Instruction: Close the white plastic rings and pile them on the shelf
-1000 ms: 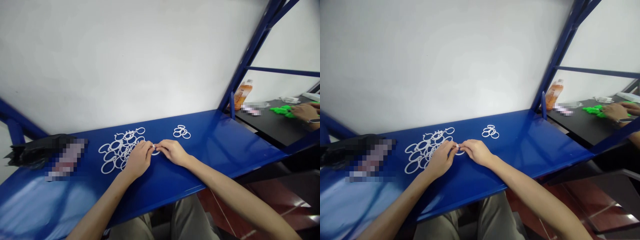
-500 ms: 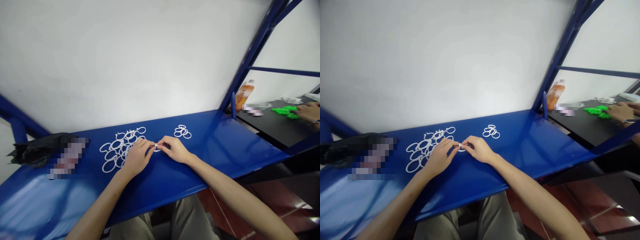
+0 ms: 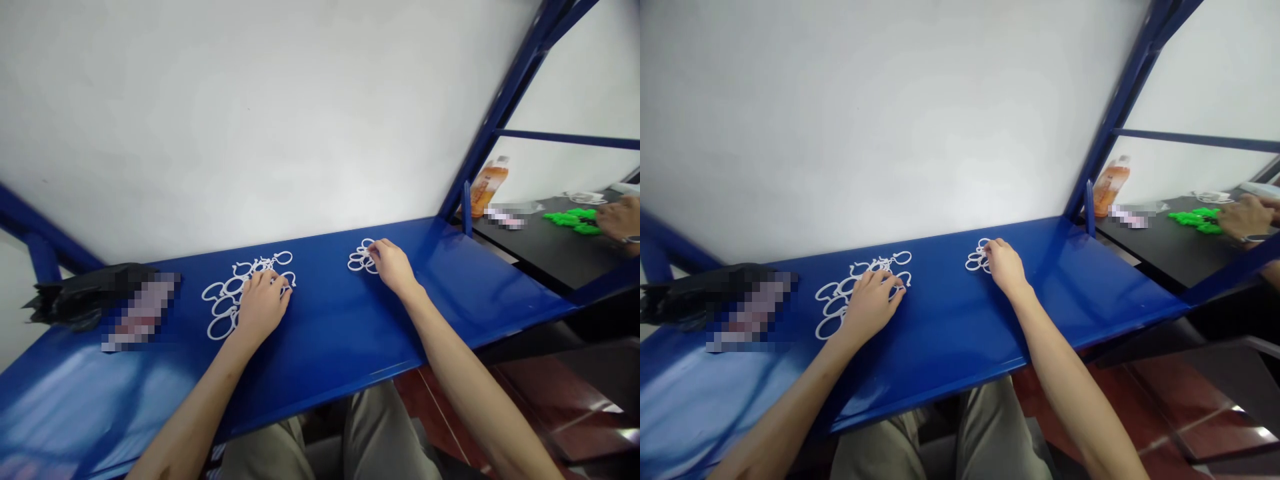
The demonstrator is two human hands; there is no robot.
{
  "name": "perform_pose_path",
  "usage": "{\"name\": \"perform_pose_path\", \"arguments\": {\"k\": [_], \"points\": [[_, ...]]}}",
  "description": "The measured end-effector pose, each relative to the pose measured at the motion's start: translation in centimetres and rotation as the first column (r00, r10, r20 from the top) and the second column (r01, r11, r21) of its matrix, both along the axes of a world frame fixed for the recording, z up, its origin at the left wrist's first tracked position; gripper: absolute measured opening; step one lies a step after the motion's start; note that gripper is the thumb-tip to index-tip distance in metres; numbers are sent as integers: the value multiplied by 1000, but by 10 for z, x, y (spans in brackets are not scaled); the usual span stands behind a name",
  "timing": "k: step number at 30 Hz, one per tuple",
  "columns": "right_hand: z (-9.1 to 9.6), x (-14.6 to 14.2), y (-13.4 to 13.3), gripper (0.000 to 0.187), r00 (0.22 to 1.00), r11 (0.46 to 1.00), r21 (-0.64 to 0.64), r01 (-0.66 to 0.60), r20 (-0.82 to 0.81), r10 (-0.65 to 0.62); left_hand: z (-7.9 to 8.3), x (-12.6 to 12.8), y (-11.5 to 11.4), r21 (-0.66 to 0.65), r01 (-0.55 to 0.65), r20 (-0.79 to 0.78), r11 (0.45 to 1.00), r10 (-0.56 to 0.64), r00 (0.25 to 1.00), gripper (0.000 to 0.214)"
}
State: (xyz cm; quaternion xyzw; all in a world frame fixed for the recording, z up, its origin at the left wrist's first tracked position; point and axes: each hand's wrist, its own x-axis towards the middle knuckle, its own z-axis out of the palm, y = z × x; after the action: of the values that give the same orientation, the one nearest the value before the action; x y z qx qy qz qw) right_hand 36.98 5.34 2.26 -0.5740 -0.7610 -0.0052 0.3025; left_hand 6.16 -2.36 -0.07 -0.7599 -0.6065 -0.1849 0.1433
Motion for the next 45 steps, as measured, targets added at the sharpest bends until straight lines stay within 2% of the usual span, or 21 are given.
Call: {"name": "perform_pose_path", "arguments": {"k": [3,8,18,21,23,24,26,28,30,32,37,40,43,45], "points": [[0,2,0,17,999,999,-40,36,13,-36,0,1,0,4,15,17,1000,-15,1000,21],[0,2,-2,14,986,988,-99,117,129,-104,-2,1,1,7,70,96,998,-71,993,21],[3,3,-4,22,975,982,-21,186,132,-182,7,10,-2,57,169,255,984,-178,950,18],[5,0,-4,22,980,984,51,173,89,-177,10,12,-3,69,201,325,977,-212,922,17],[6,-10,-9,23,995,987,129,94,23,-98,11,13,-3,73,210,383,975,-222,897,16],[6,-17,-13,22,1000,987,161,17,-13,-15,11,14,-4,69,216,415,974,-225,881,16],[3,-35,-24,20,968,960,173,-220,-85,237,10,16,-5,38,235,486,971,-224,845,16],[-2,-54,-35,26,869,879,109,-464,-137,476,10,19,-7,-20,266,563,964,-209,800,17],[-9,-69,-43,30,779,795,32,-606,-180,601,10,23,-8,-96,312,643,945,-180,744,19],[-15,-78,-47,28,749,768,-8,-640,-229,622,10,26,-9,-160,350,715,923,-137,686,20],[-21,-80,-46,16,738,775,-49,-630,-350,578,14,28,-10,-196,388,800,901,-82,595,26],[-19,-80,-48,4,727,749,-44,-661,-287,624,16,27,-10,-222,414,819,883,-62,570,27],[-18,-80,-53,8,717,729,-24,-684,-203,667,16,25,-11,-241,425,830,872,-42,557,21],[-18,-80,-54,11,713,718,-23,-696,-142,687,16,24,-12,-243,431,818,869,-56,573,18]]}}
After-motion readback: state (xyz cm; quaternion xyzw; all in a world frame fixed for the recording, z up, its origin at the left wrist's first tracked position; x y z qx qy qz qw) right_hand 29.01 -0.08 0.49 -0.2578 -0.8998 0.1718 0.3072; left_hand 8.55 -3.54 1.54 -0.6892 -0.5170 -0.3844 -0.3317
